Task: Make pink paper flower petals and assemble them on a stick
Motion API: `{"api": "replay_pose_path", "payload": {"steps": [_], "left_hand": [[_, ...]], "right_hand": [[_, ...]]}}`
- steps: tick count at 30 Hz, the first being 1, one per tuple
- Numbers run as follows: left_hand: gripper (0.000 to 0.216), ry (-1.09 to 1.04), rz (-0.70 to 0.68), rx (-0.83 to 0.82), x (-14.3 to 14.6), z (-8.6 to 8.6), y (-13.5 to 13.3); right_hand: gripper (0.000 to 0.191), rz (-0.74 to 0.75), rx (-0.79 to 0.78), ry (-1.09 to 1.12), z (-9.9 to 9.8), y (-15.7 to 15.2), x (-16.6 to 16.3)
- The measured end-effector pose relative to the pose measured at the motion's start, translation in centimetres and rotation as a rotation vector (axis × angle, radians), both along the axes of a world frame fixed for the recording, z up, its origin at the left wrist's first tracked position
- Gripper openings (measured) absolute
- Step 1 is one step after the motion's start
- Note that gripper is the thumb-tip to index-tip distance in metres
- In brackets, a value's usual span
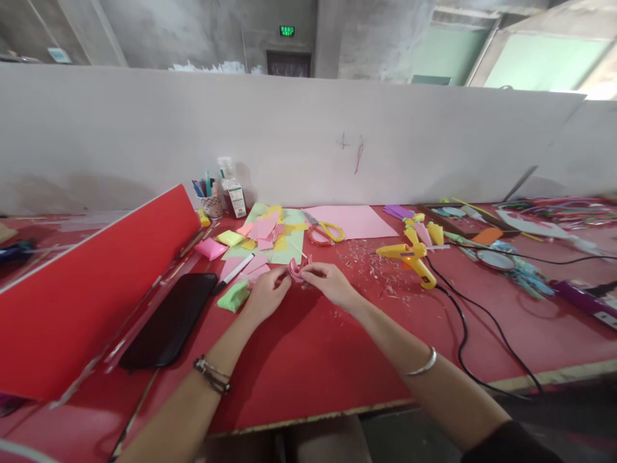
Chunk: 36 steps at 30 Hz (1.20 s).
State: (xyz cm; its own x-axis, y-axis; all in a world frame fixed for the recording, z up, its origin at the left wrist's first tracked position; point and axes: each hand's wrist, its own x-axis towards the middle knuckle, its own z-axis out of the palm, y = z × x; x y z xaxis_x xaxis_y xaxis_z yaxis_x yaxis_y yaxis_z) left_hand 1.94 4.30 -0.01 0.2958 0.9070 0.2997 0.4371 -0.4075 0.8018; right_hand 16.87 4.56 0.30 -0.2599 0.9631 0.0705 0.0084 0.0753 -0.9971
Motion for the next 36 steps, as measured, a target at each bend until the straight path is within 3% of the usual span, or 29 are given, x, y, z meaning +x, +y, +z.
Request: {"api": "replay_pose_path", "payload": {"steps": [8, 17, 36], "left_hand": [[0.029, 0.032, 0.006, 0.019, 0.0, 0.0, -0.1], [0.028, 0.063, -0.01, 0.025, -0.2, 0.2, -0.2], [0.028, 0.052, -0.059, 0.011, -0.4, 0.0, -0.2]], "right_hand": [[0.013, 0.008, 0.078, -0.098, -0.7, 0.3, 0.1], [0.01, -0.031, 0.166, -0.198, 0.5, 0.0, 0.3], [0.009, -0.072, 0.092, -0.107, 0.2, 0.6, 0.7]]}}
